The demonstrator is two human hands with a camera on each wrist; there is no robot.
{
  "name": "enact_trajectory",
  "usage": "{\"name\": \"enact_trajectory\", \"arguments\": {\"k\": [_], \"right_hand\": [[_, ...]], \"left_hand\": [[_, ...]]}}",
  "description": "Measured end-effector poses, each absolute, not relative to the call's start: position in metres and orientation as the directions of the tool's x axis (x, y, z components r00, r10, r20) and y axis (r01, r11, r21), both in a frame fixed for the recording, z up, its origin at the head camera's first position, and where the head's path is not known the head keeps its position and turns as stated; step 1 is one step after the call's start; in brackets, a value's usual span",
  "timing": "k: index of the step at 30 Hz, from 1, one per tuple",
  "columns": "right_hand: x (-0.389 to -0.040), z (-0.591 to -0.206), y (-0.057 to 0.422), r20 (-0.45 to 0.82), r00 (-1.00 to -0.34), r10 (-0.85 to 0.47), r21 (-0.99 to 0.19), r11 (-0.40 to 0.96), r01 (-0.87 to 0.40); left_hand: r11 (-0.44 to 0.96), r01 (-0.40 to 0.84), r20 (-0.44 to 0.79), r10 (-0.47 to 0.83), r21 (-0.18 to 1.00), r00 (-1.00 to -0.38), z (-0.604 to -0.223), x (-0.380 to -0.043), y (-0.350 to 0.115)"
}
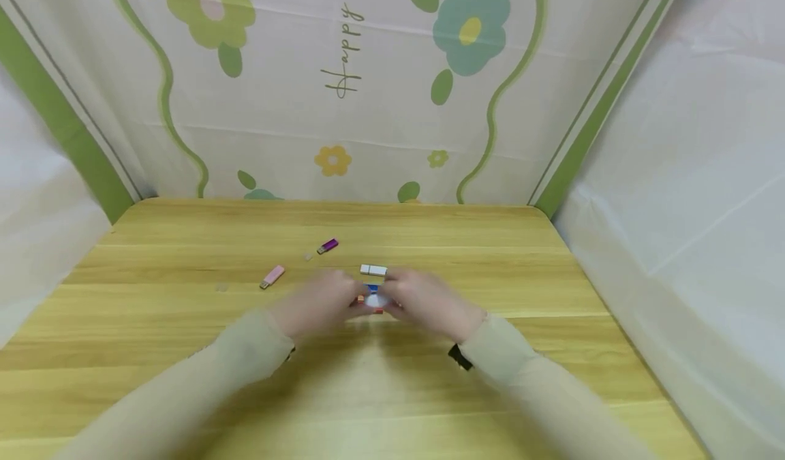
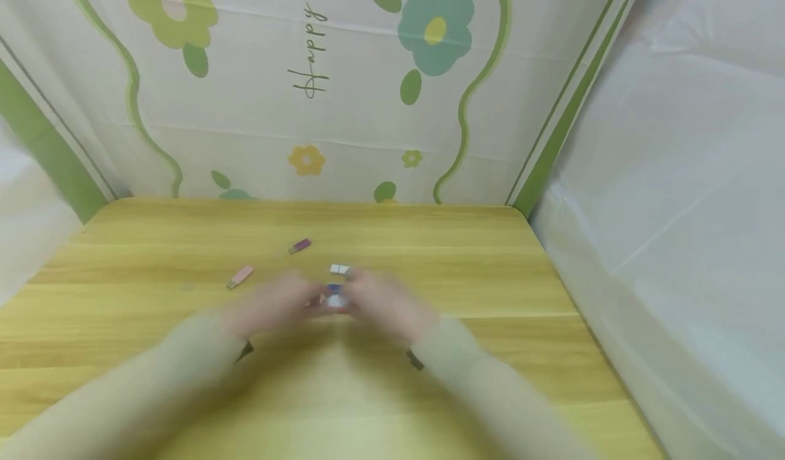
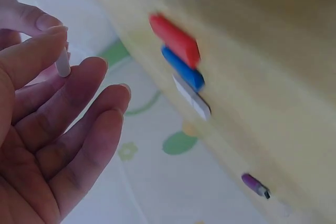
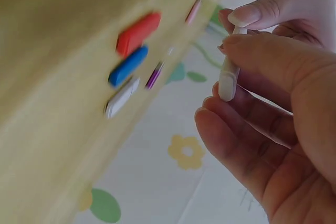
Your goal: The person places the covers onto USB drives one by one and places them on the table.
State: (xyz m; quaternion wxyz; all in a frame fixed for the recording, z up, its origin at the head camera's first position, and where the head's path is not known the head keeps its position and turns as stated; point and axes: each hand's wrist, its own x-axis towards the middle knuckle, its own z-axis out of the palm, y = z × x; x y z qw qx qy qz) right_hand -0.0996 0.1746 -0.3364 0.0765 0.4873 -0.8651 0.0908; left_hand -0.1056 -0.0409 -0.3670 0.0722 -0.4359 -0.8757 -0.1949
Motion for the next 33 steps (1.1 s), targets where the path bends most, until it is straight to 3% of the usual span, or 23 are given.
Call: {"name": "enact_trajectory", "arguments": {"k": [3, 9, 16, 22, 33], "right_hand": [[-0.125, -0.333, 0.171, 0.181, -0.552, -0.814, -0.103, 0.542, -0.834], [-0.172, -0.332, 0.163, 0.045, -0.635, -0.771, -0.094, 0.629, -0.771], [-0.215, -0.348, 0.153, -0.042, -0.650, -0.759, -0.160, 0.647, -0.746], [-0.238, -0.362, 0.149, -0.085, -0.678, -0.730, -0.234, 0.676, -0.699], [-0.257, -0.370, 0.147, -0.202, -0.750, -0.630, -0.275, 0.772, -0.574]], "left_hand": [[0.565, 0.767, 0.259, 0.726, 0.303, -0.637, -0.359, -0.128, -0.038], [0.681, 0.694, 0.143, 0.682, 0.234, -0.718, -0.355, -0.174, -0.033], [0.718, 0.655, 0.055, 0.663, 0.235, -0.746, -0.376, -0.221, -0.031], [0.726, 0.602, -0.023, 0.644, 0.334, -0.765, -0.381, -0.243, -0.027], [0.749, 0.538, -0.119, 0.619, 0.387, -0.776, -0.395, -0.277, -0.023]]}}
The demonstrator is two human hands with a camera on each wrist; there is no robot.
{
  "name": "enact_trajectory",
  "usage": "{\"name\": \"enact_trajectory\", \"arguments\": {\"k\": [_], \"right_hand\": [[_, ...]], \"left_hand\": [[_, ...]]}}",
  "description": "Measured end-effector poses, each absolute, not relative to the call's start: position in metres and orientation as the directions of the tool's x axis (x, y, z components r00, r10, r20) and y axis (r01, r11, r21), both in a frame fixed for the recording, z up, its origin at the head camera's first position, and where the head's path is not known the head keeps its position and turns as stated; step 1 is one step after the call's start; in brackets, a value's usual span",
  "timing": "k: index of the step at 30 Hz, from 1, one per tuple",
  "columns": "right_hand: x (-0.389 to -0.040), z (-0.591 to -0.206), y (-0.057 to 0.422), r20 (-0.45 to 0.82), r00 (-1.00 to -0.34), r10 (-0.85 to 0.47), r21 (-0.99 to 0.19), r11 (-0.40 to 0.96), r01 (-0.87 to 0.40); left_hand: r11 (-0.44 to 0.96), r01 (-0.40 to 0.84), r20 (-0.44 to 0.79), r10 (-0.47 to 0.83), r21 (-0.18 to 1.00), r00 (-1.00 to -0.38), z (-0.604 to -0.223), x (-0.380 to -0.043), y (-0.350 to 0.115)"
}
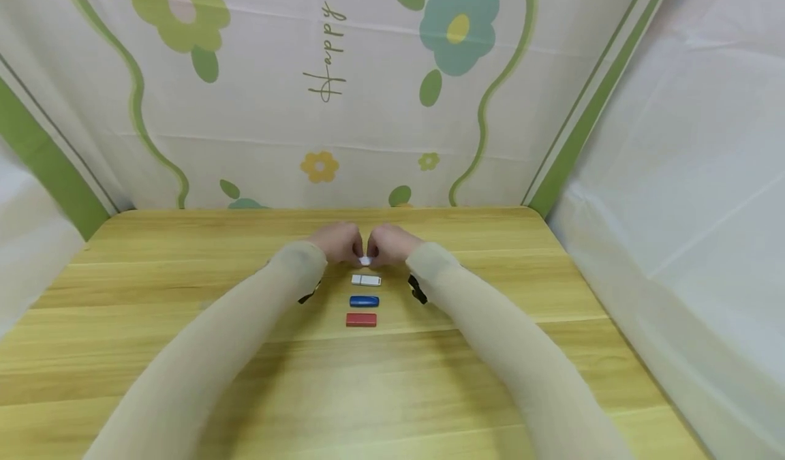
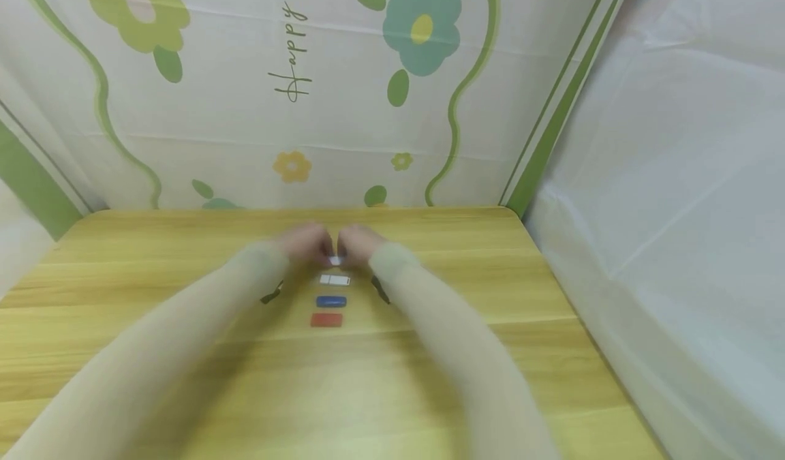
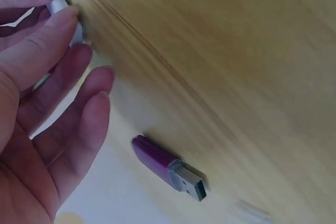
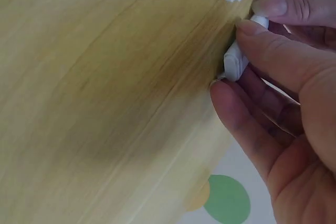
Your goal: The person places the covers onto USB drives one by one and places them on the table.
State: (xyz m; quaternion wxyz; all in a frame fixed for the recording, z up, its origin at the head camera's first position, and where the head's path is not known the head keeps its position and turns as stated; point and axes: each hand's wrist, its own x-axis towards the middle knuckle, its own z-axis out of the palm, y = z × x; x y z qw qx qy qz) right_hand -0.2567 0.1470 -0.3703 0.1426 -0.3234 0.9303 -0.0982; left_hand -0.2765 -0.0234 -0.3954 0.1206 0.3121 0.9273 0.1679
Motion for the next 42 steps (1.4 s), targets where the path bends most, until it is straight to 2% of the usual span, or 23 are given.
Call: {"name": "enact_trajectory", "arguments": {"k": [8, 16, 28, 34, 38, 42], "right_hand": [[-0.256, -0.374, 0.141, -0.212, -0.800, -0.561, -0.244, 0.823, -0.513], [-0.254, -0.378, 0.135, -0.210, -0.857, -0.471, -0.273, 0.870, -0.412], [-0.249, -0.374, 0.128, -0.224, -0.863, -0.453, -0.223, 0.886, -0.407], [-0.244, -0.368, 0.130, -0.228, -0.862, -0.452, -0.267, 0.881, -0.391], [-0.244, -0.367, 0.133, -0.235, -0.842, -0.485, -0.266, 0.865, -0.425], [-0.246, -0.364, 0.134, -0.270, -0.805, -0.528, -0.239, 0.847, -0.475]], "left_hand": [[0.771, 0.552, -0.058, 0.597, 0.318, -0.800, -0.397, -0.271, -0.021], [0.783, 0.561, -0.012, 0.585, 0.267, -0.811, -0.397, -0.265, -0.018], [0.805, 0.529, -0.025, 0.555, 0.268, -0.831, -0.392, -0.259, -0.017], [0.810, 0.527, -0.020, 0.550, 0.257, -0.835, -0.390, -0.257, -0.015], [0.794, 0.537, -0.010, 0.563, 0.284, -0.827, -0.389, -0.257, -0.016], [0.800, 0.486, -0.089, 0.545, 0.352, -0.834, -0.388, -0.258, -0.021]]}}
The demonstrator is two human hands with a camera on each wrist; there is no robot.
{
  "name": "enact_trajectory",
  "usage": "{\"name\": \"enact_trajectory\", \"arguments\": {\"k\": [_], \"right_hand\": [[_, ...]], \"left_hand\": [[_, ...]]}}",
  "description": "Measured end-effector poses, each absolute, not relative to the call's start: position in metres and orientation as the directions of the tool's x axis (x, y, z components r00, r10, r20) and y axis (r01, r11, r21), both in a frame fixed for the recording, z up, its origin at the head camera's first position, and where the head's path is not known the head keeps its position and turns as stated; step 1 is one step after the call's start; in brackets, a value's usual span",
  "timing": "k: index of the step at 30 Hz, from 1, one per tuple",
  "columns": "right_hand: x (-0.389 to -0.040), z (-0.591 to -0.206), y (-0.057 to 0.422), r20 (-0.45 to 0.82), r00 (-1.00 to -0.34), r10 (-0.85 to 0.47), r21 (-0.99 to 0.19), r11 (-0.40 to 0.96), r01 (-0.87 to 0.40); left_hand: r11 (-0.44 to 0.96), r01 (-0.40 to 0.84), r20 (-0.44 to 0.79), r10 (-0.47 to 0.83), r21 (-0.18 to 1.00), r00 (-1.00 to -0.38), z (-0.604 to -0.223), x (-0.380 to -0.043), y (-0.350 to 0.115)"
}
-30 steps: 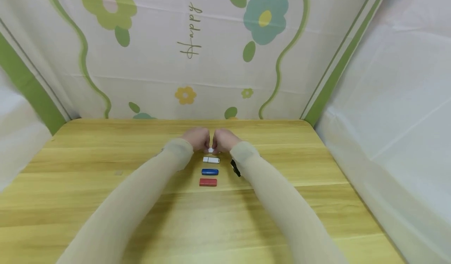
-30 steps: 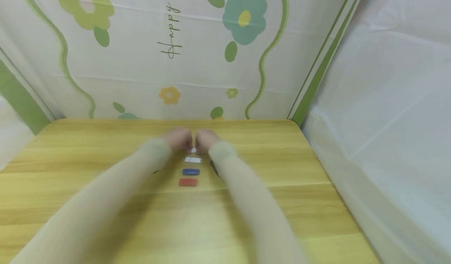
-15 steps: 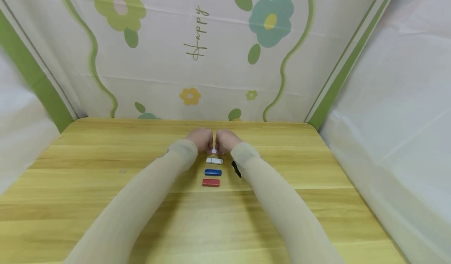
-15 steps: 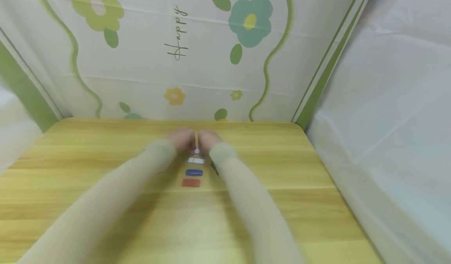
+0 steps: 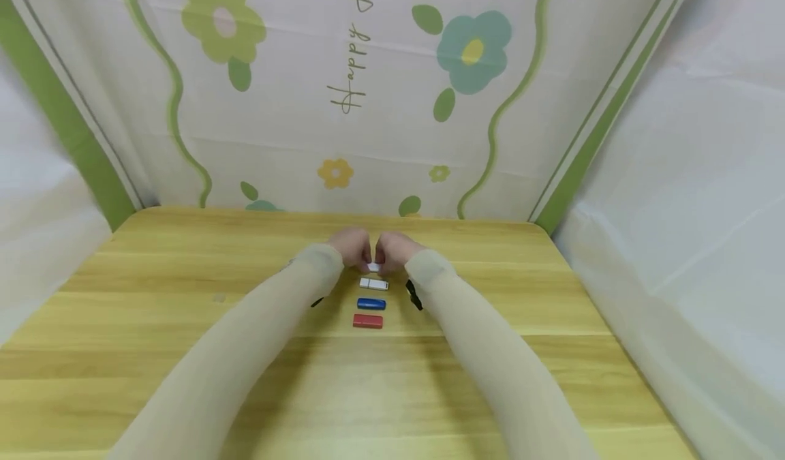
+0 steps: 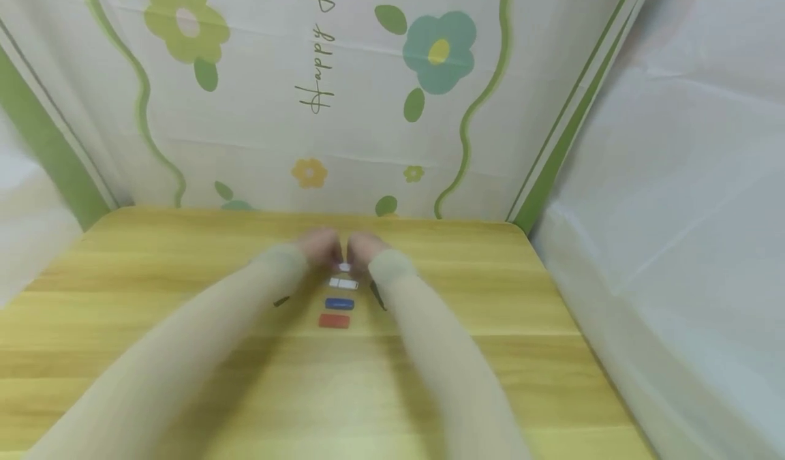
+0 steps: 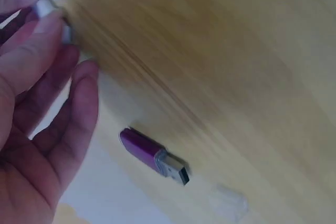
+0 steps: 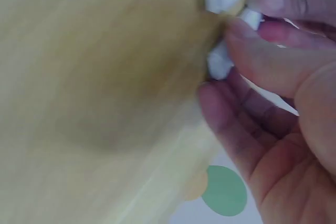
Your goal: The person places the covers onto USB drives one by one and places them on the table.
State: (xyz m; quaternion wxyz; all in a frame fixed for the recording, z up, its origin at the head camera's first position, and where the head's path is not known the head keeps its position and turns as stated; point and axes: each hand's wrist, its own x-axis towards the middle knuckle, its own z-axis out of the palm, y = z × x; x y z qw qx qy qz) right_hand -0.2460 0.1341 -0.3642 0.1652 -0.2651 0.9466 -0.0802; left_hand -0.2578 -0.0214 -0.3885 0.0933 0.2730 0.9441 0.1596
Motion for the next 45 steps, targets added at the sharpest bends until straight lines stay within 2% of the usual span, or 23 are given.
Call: {"name": "enact_trajectory", "arguments": {"k": [4, 7, 12, 17, 22, 30, 37, 45], "right_hand": [[-0.250, -0.362, 0.129, -0.322, -0.774, -0.545, -0.218, 0.838, -0.500], [-0.253, -0.359, 0.126, -0.352, -0.759, -0.547, -0.201, 0.837, -0.510], [-0.257, -0.350, 0.117, -0.334, -0.735, -0.590, -0.179, 0.806, -0.565], [-0.256, -0.339, 0.102, -0.301, -0.709, -0.637, -0.173, 0.768, -0.617], [-0.260, -0.343, 0.087, -0.278, -0.696, -0.662, -0.188, 0.748, -0.637], [-0.258, -0.359, 0.058, -0.219, -0.658, -0.720, -0.178, 0.693, -0.699], [-0.260, -0.370, 0.041, -0.204, -0.614, -0.763, -0.121, 0.642, -0.757], [-0.263, -0.374, 0.039, -0.218, -0.614, -0.759, -0.132, 0.646, -0.752]], "left_hand": [[0.801, 0.419, -0.182, 0.530, 0.428, -0.828, -0.388, -0.260, -0.035], [0.795, 0.395, -0.207, 0.529, 0.460, -0.823, -0.386, -0.262, -0.048], [0.800, 0.353, -0.215, 0.501, 0.485, -0.839, -0.371, -0.265, -0.079], [0.821, 0.348, -0.214, 0.479, 0.452, -0.852, -0.360, -0.263, -0.122], [0.847, 0.342, -0.218, 0.454, 0.408, -0.864, -0.362, -0.255, -0.151], [0.880, 0.298, -0.252, 0.404, 0.370, -0.880, -0.366, -0.232, -0.145], [0.903, 0.257, -0.274, 0.358, 0.344, -0.893, -0.383, -0.235, -0.135], [0.904, 0.228, -0.288, 0.341, 0.361, -0.895, -0.386, -0.238, -0.134]]}}
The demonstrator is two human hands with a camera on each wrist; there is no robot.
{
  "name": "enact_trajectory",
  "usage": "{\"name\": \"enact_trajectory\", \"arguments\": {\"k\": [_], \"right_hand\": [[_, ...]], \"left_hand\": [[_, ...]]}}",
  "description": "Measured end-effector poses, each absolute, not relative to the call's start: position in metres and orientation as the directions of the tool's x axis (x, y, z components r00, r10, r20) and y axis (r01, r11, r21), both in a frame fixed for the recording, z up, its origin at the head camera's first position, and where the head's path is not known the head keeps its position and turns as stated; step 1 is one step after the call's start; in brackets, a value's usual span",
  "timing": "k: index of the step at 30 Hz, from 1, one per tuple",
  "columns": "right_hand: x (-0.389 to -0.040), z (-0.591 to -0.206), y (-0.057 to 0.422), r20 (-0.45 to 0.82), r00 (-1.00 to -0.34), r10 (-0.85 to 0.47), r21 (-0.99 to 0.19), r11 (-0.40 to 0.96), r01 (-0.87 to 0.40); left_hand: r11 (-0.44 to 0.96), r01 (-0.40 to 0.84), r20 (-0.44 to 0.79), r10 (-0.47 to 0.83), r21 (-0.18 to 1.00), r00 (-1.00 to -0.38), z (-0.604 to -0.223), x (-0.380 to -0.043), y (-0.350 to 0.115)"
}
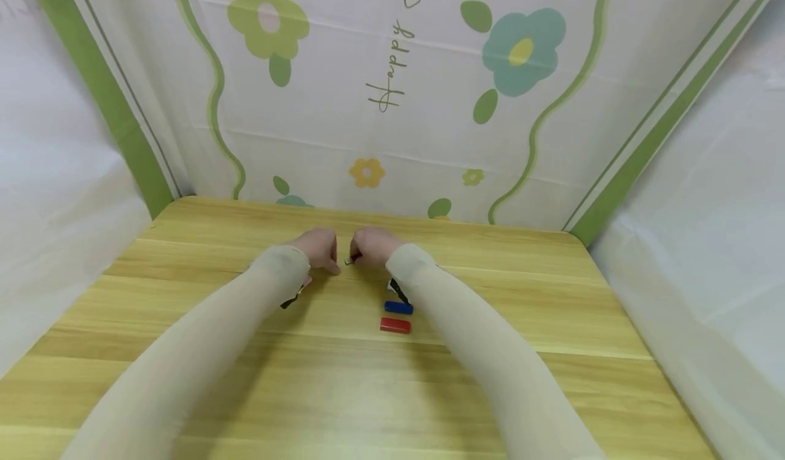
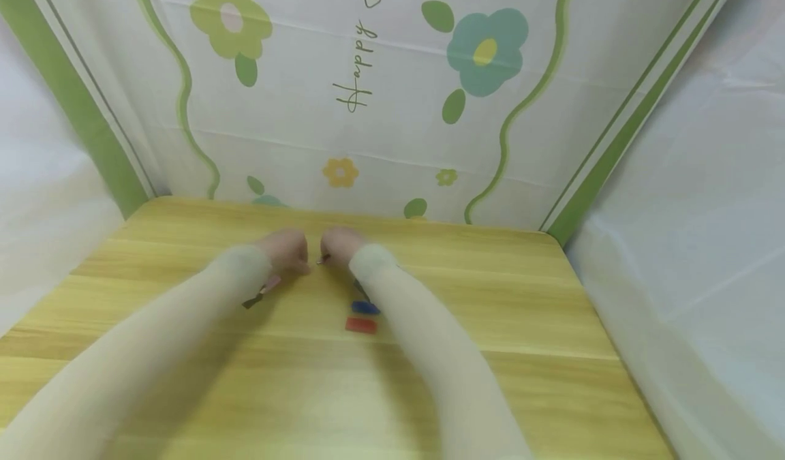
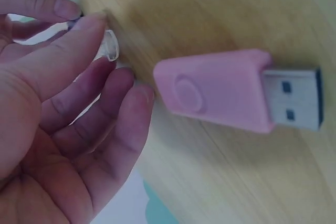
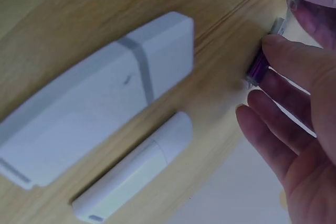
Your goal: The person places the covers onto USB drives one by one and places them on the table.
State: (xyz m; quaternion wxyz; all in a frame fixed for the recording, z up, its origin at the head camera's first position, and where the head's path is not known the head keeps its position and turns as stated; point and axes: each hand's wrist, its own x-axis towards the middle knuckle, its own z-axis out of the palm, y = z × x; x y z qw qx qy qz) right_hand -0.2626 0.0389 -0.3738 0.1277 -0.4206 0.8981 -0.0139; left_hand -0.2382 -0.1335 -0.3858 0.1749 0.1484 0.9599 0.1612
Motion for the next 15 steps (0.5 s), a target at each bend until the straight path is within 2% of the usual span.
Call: {"name": "enact_trajectory", "arguments": {"k": [6, 15], "right_hand": [[-0.260, -0.374, 0.037, -0.222, -0.640, -0.735, -0.069, 0.667, -0.742], [-0.249, -0.366, 0.034, -0.229, -0.643, -0.731, -0.052, 0.668, -0.742]], "left_hand": [[0.883, 0.256, -0.290, 0.384, 0.394, -0.876, -0.382, -0.235, -0.134], [0.884, 0.259, -0.317, 0.392, 0.390, -0.864, -0.381, -0.227, -0.129]]}}
